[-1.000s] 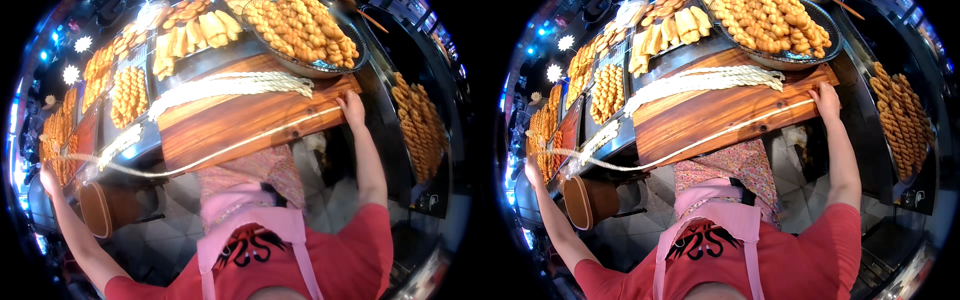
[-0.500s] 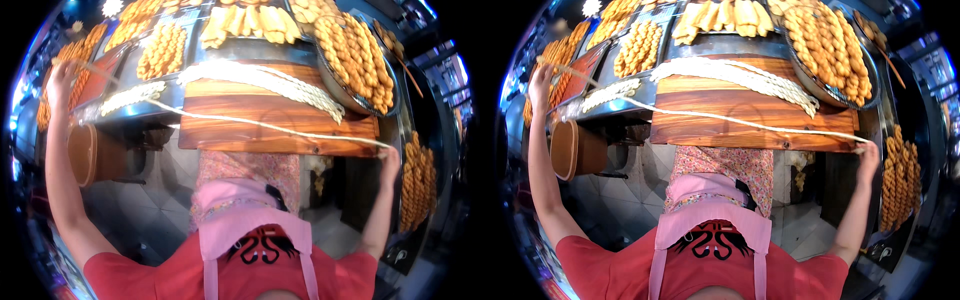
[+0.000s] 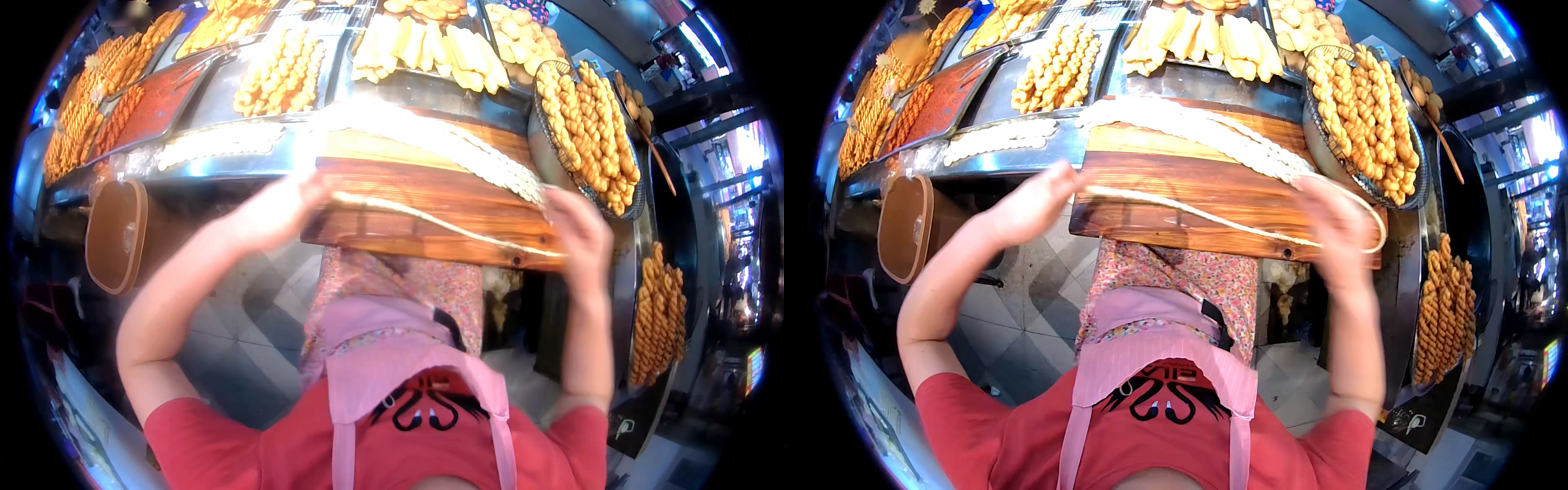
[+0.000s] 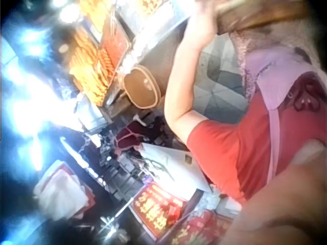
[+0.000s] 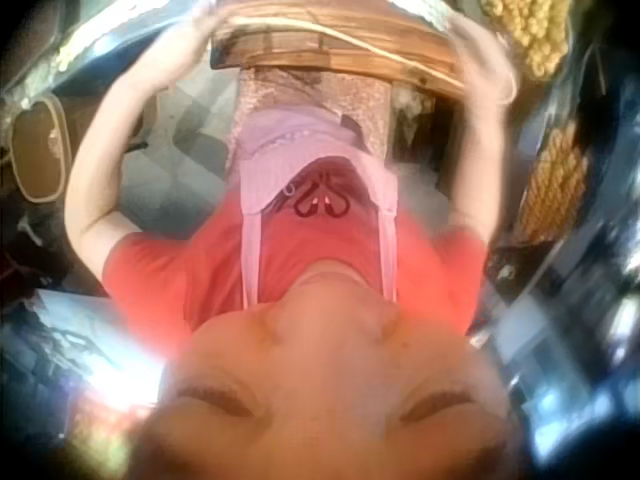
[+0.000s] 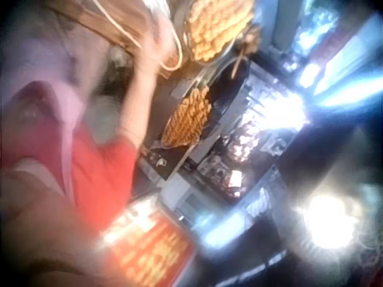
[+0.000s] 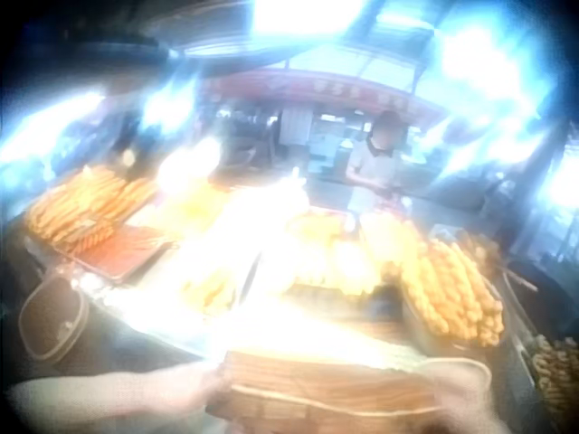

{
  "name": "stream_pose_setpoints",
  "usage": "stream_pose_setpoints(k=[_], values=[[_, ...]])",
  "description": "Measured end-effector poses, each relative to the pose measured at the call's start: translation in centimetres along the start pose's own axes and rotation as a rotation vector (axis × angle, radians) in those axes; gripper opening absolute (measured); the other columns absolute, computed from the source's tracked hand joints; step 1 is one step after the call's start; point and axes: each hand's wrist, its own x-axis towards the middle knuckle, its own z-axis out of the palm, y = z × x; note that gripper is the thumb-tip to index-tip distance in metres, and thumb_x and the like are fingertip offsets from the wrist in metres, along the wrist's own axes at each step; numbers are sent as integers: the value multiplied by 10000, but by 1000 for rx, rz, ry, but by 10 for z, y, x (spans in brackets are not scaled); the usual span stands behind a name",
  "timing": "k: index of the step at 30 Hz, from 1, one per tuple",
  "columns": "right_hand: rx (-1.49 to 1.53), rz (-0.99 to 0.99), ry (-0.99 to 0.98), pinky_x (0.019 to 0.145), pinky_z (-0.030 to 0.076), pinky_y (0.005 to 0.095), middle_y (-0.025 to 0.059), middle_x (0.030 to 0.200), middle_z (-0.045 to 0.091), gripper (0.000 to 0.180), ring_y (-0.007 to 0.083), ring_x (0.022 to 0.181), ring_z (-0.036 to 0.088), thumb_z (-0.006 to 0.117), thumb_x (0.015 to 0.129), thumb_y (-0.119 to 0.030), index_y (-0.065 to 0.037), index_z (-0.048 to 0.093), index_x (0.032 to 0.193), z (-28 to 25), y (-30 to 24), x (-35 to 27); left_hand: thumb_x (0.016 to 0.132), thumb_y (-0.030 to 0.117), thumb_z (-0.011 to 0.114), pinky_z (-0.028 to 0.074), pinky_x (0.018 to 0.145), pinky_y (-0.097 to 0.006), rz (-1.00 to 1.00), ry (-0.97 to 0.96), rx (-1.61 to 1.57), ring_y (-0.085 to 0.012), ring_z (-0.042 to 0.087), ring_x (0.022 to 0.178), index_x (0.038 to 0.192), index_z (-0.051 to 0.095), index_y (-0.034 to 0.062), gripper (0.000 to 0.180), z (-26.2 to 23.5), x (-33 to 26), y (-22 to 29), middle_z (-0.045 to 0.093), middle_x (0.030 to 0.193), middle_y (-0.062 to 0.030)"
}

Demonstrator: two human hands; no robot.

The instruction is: The person braids long strands of dough on a wooden board. They repeatedly stretch, twist, and interlace the strands to form braided ropes, placing the finished braids on the board.

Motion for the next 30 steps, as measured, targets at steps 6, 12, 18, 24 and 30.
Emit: stream_pose_setpoints(k=[6, 12, 18, 24, 30], values=[[294, -214, -543, 801, 487, 366, 138, 939, 638, 291, 300, 909, 609, 532, 812, -30, -37, 607, 1093, 215, -5, 20, 842, 101, 579, 509, 759, -400, -36, -172, 134, -337, 622, 892, 1119, 591, 19, 289, 59, -34, -44, 614, 1032, -164], [-400, -287, -253, 734, 492, 386, 100, 837, 616, 251, 272, 858, 606, 613, 753, -33, -88, 661, 994, 190, 106, -31, 828, 169, 623, 499, 734, -398, 58, 125, 86, -310, 622, 863, 993, 655, 67, 197, 83, 1, -56, 622, 918, -140], [-405, 56, -156, 721, 464, 398, 116, 803, 590, 187, 326, 808, 577, 657, 781, -116, -74, 652, 963, 138, 110, -38, 721, 119, 631, 491, 794, -416, 207, 158, -33, -354, 613, 927, 989, 660, 57, 277, 132, 142, -50, 637, 977, -179], [-642, 14, -22, 679, 402, 441, 111, 708, 571, 222, 324, 739, 547, 741, 707, -187, -65, 556, 721, 105, 138, -45, 658, 185, 665, 503, 732, -407, -56, 50, 9, -332, 639, 815, 825, 645, 63, 208, 107, 152, -56, 660, 802, -163], [-720, -83, 26, 764, 364, 410, 85, 750, 587, 115, 282, 824, 533, 718, 712, -98, -64, 608, 707, 72, 155, -70, 699, 198, 704, 518, 785, -386, -786, 236, 94, -303, 660, 862, 874, 695, 29, 243, 21, 45, -158, 677, 875, -180]])
